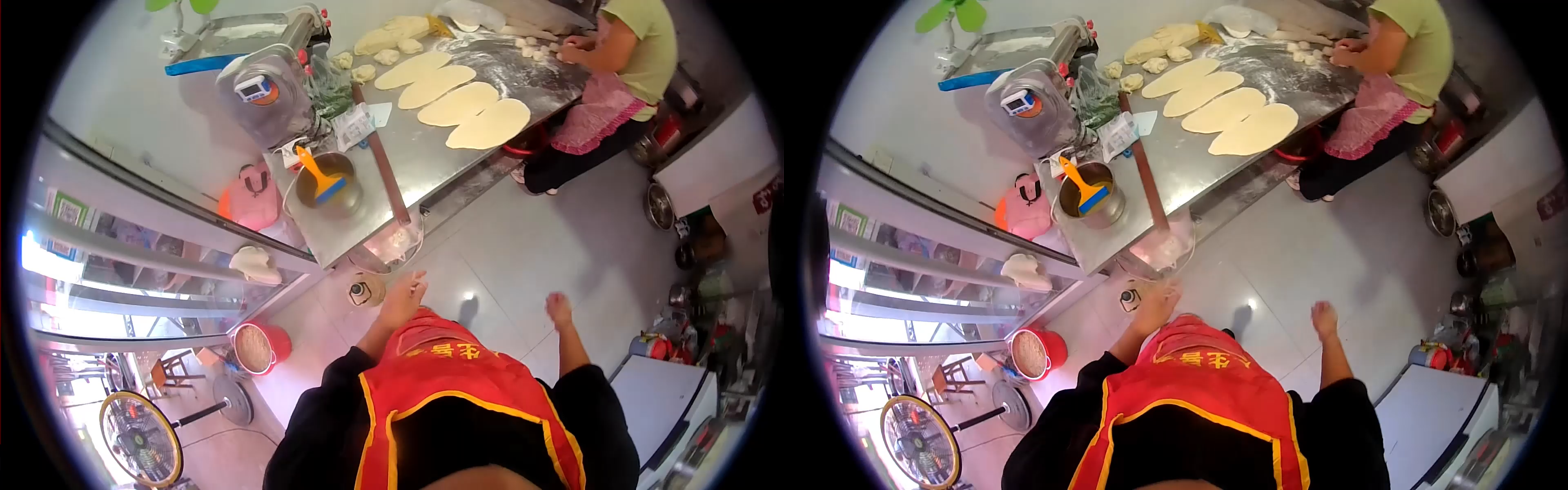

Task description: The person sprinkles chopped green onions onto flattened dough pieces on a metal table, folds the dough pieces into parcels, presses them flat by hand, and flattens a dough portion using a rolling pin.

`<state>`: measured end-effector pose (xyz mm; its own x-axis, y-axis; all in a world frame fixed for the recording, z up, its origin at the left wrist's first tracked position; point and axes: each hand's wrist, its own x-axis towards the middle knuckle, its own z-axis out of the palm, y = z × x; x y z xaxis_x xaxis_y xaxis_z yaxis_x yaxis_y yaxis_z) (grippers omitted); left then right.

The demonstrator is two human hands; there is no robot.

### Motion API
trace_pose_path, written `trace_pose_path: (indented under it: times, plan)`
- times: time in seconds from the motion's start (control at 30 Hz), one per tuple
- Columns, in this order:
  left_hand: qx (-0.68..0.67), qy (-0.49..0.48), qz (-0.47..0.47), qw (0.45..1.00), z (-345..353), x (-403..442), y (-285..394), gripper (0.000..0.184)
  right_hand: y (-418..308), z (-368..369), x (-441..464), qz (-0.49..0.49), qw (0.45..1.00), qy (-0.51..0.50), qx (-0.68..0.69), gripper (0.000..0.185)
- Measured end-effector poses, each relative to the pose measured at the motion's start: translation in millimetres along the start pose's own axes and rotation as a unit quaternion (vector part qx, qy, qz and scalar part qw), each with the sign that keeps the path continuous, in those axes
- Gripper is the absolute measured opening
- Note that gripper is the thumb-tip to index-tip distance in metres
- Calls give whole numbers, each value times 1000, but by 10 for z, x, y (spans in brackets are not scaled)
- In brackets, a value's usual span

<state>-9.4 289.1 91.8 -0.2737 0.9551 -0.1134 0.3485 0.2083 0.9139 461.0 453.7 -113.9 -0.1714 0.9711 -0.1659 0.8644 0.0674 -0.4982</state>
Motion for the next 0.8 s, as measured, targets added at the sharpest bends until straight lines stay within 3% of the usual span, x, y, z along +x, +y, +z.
trace_pose_path:
  times: [0.03,0.1,0.17,0.27,0.33,0.4,0.5,0.8]
  plan:
    - [3,17,-3,1000,8,160,45,37,-521,-238,340,59,984,30,165,18]
    - [10,49,-4,999,25,542,97,38,-1268,-586,970,29,977,34,209,19]
    - [11,59,-7,998,9,1108,184,40,-2067,-941,1385,1,978,19,208,23]
    - [25,111,56,992,-42,1905,239,42,-2667,-1004,1789,-173,970,144,86,22]
    - [66,162,83,981,-90,2337,476,43,-3004,-1073,1955,-195,972,108,69,22]
    - [116,191,100,969,-110,2726,386,43,-3323,-1181,2191,-215,974,55,39,25]
    - [155,211,71,962,-140,3082,320,45,-3535,-1276,2629,-247,967,52,-22,26]
    - [299,306,-18,904,-284,3829,193,52,-4028,-1341,4136,-361,930,-27,64,37]
